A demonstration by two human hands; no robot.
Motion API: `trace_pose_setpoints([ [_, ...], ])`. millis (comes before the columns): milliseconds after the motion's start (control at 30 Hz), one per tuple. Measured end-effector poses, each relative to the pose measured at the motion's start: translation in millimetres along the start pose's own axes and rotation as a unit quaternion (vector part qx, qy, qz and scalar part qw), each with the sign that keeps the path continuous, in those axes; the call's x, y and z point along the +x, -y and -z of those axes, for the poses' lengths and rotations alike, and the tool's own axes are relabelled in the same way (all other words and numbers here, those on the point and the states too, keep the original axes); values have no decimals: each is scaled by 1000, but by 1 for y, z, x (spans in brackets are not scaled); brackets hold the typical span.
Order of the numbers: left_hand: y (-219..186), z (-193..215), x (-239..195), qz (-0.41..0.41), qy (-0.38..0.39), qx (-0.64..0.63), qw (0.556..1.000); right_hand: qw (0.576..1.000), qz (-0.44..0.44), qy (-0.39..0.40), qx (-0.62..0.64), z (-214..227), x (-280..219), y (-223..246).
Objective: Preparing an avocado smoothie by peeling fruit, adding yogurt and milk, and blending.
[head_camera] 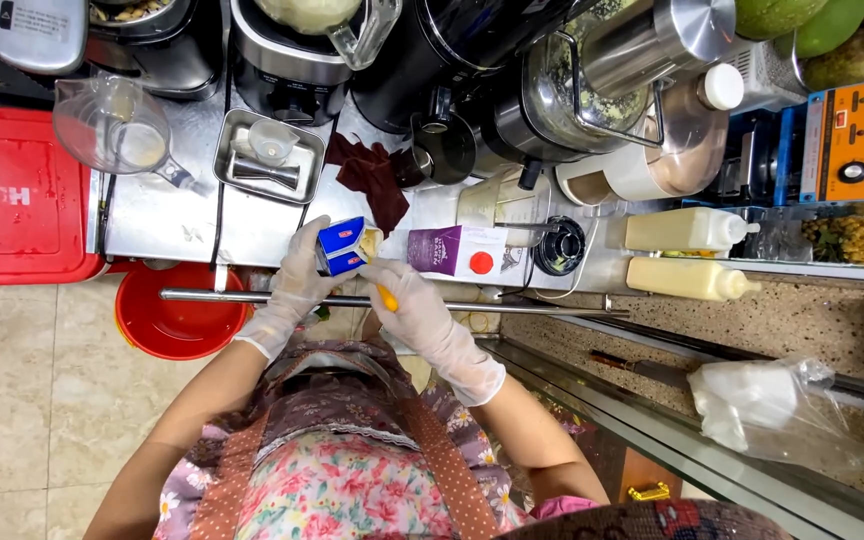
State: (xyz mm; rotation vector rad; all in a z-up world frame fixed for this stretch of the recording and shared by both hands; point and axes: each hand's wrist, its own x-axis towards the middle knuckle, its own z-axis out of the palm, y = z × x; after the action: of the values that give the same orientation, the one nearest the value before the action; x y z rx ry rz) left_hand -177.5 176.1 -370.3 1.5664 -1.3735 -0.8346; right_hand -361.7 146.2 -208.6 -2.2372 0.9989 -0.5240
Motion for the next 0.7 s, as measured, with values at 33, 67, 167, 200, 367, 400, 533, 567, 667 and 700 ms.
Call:
trace_pose_setpoints([
  [33, 2, 0, 0, -1, 0, 1, 1000, 1000, 1, -1, 0, -5, 0, 1],
  [67, 5, 0, 1, 0, 6, 1, 1000, 999, -10, 20, -35, -10, 0, 2],
  [167, 4, -1, 2, 4, 14, -2, 1000, 996, -26, 41, -80, -25, 0, -10],
  [200, 3, 0, 1, 6, 17, -3, 1000, 995, -31, 40, -90, -31, -1, -15],
  [367, 8, -2, 3, 5, 20, -5, 1000, 991, 5, 58, -123, -39, -1, -16],
  [400, 10, -4, 2, 15, 23, -7, 1000, 988, 17, 83, -128, -34, 1, -8],
  [533, 10, -3, 2, 27, 27, -5, 999, 977, 68, 107, -170, -19, -1, 7],
  [567, 8, -3, -3, 21, 30, -4, 999, 972, 72, 117, -192, -17, -3, 11],
  [667, 7, -2, 6, 2, 22, -3, 1000, 957, 110, 105, -245, -20, -2, 5],
  [700, 8, -1, 7, -4, 21, -4, 1000, 949, 134, 89, -270, -24, -4, 4],
])
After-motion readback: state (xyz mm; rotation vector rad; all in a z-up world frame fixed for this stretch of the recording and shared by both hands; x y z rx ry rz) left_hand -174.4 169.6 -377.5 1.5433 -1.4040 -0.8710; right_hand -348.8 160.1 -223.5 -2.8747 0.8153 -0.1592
